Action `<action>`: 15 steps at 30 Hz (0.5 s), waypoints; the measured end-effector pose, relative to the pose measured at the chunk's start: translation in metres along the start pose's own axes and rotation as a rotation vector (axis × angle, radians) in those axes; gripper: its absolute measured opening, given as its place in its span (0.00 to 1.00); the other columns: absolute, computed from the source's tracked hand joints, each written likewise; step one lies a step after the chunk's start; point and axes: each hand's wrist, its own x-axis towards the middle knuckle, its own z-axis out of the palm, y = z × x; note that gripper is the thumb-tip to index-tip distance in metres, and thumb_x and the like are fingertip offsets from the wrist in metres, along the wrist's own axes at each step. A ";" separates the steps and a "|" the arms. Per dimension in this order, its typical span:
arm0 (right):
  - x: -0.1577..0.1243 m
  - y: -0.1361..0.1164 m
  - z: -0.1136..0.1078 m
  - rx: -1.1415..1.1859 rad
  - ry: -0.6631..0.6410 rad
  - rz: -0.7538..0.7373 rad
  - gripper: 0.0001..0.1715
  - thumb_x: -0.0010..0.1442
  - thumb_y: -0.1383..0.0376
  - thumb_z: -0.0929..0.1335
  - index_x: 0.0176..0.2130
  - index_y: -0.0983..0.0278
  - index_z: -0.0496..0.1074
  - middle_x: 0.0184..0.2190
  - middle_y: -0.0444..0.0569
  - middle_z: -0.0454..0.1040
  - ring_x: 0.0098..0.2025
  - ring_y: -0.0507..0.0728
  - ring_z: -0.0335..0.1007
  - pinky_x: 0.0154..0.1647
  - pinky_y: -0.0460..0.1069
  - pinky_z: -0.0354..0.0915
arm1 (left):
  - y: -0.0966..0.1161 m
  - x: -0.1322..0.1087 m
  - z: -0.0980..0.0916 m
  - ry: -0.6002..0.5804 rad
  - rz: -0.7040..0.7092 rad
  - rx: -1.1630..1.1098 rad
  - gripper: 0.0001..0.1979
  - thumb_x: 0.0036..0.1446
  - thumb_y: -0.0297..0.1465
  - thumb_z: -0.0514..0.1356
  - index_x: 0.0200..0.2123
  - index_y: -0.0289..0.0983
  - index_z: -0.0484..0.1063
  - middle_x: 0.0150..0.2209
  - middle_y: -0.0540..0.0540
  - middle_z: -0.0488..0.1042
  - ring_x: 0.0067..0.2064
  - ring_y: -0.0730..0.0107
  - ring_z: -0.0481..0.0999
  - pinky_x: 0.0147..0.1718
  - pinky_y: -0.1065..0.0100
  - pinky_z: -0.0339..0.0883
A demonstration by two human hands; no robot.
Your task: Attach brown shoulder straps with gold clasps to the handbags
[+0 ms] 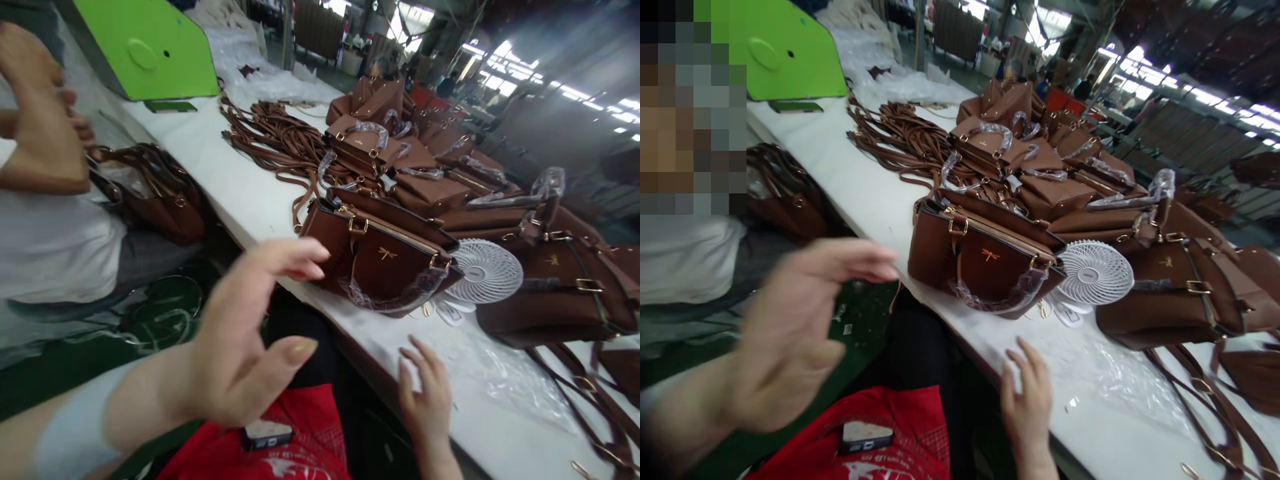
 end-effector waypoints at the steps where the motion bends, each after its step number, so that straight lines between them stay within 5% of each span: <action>1: 0.006 0.031 -0.009 -0.095 0.038 0.080 0.14 0.65 0.59 0.63 0.46 0.63 0.72 0.55 0.58 0.71 0.56 0.63 0.66 0.59 0.61 0.63 | -0.003 0.002 0.016 -0.115 -0.001 0.005 0.25 0.64 0.41 0.54 0.61 0.38 0.61 0.54 0.38 0.69 0.51 0.57 0.73 0.50 0.55 0.72; 4: 0.016 0.119 -0.023 -0.352 0.001 0.229 0.35 0.65 0.47 0.56 0.51 0.70 0.72 0.57 0.65 0.68 0.57 0.68 0.65 0.59 0.63 0.62 | -0.023 -0.001 0.076 -0.530 -0.096 0.077 0.20 0.63 0.38 0.55 0.55 0.35 0.65 0.51 0.38 0.72 0.49 0.59 0.74 0.52 0.57 0.70; 7: 0.012 0.171 -0.017 -0.389 -0.083 0.300 0.46 0.63 0.42 0.51 0.54 0.76 0.71 0.56 0.72 0.68 0.58 0.73 0.65 0.59 0.67 0.60 | -0.046 -0.008 0.142 -0.807 -0.152 0.166 0.22 0.60 0.39 0.58 0.54 0.34 0.67 0.53 0.38 0.71 0.51 0.56 0.73 0.54 0.57 0.69; 11: -0.002 0.188 -0.002 -0.416 -0.167 0.341 0.44 0.64 0.44 0.50 0.60 0.71 0.67 0.61 0.64 0.65 0.61 0.70 0.62 0.62 0.65 0.58 | -0.062 -0.004 0.220 -1.002 -0.087 0.239 0.24 0.59 0.41 0.59 0.55 0.34 0.68 0.53 0.38 0.71 0.53 0.53 0.73 0.53 0.57 0.69; 15: -0.007 0.189 0.001 -0.440 -0.192 0.361 0.44 0.64 0.44 0.49 0.62 0.68 0.64 0.63 0.61 0.62 0.64 0.68 0.58 0.63 0.64 0.57 | -0.062 0.005 0.283 -1.023 -0.078 0.367 0.25 0.57 0.43 0.61 0.51 0.31 0.71 0.49 0.34 0.72 0.49 0.48 0.75 0.47 0.55 0.72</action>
